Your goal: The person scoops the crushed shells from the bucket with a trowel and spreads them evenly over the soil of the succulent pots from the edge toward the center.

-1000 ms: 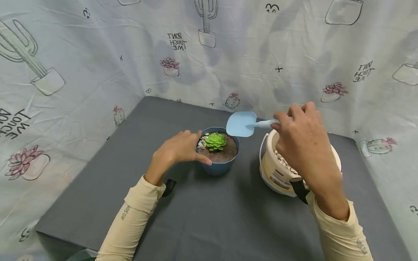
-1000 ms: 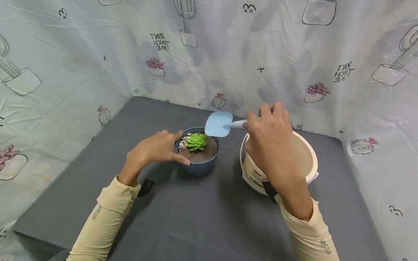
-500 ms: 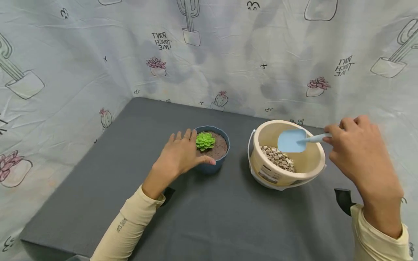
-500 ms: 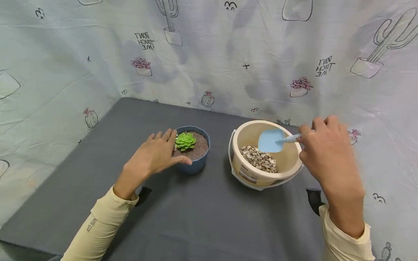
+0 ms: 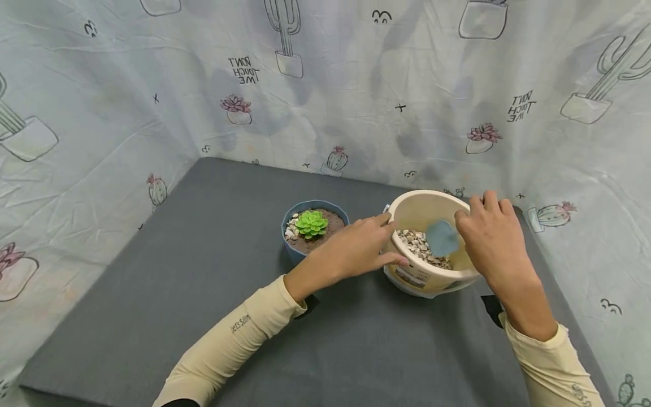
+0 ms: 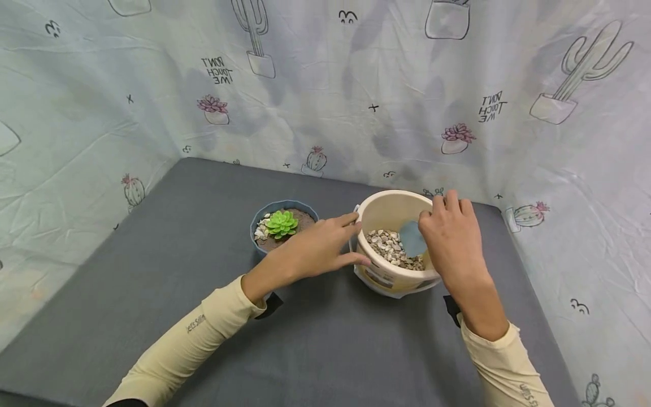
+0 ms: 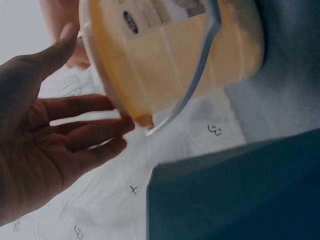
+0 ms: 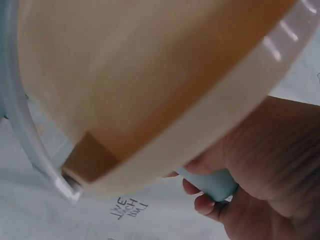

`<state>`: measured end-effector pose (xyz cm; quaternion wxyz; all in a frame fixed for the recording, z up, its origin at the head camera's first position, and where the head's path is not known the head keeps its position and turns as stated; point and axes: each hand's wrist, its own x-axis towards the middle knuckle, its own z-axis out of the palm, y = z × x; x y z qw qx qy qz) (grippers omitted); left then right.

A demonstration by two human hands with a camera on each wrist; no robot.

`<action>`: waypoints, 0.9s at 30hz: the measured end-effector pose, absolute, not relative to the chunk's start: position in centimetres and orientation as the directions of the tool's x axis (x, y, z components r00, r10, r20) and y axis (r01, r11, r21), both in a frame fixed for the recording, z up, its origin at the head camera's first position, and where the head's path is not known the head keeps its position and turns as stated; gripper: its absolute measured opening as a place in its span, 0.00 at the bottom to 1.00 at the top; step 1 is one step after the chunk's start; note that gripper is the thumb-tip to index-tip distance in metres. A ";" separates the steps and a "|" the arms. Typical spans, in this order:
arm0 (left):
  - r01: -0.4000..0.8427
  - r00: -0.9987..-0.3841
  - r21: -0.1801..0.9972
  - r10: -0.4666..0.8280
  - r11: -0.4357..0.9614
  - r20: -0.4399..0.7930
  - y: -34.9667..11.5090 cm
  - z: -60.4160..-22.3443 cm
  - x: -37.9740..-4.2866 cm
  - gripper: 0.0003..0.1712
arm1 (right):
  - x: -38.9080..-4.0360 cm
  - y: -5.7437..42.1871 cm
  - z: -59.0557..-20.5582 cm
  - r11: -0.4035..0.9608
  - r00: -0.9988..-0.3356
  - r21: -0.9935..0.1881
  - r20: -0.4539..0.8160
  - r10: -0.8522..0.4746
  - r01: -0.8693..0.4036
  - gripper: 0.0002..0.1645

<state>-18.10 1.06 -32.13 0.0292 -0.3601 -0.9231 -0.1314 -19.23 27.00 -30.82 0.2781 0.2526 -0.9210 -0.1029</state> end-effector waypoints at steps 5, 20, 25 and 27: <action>0.708 -0.702 0.135 0.672 0.693 0.233 1.7 -32.6 -18.1 0.37 | -19.1 27.1 -31.2 0.854 -0.731 0.310 0.444 -0.518 -0.418 0.13; 0.709 -0.705 0.209 0.686 0.674 0.179 0.6 -33.0 -17.8 0.40 | -19.0 27.7 -32.5 0.923 -0.900 -0.153 0.324 -0.290 -0.353 0.12; 0.706 -0.708 0.206 0.681 0.677 0.189 0.5 -32.9 -17.8 0.39 | -18.8 27.6 -32.6 0.911 -0.898 -0.236 0.369 -0.239 -0.339 0.07; 0.708 -0.706 0.211 0.683 0.674 0.189 0.5 -33.0 -17.9 0.40 | -18.5 28.0 -32.5 0.910 -0.897 -0.252 0.384 -0.218 -0.328 0.06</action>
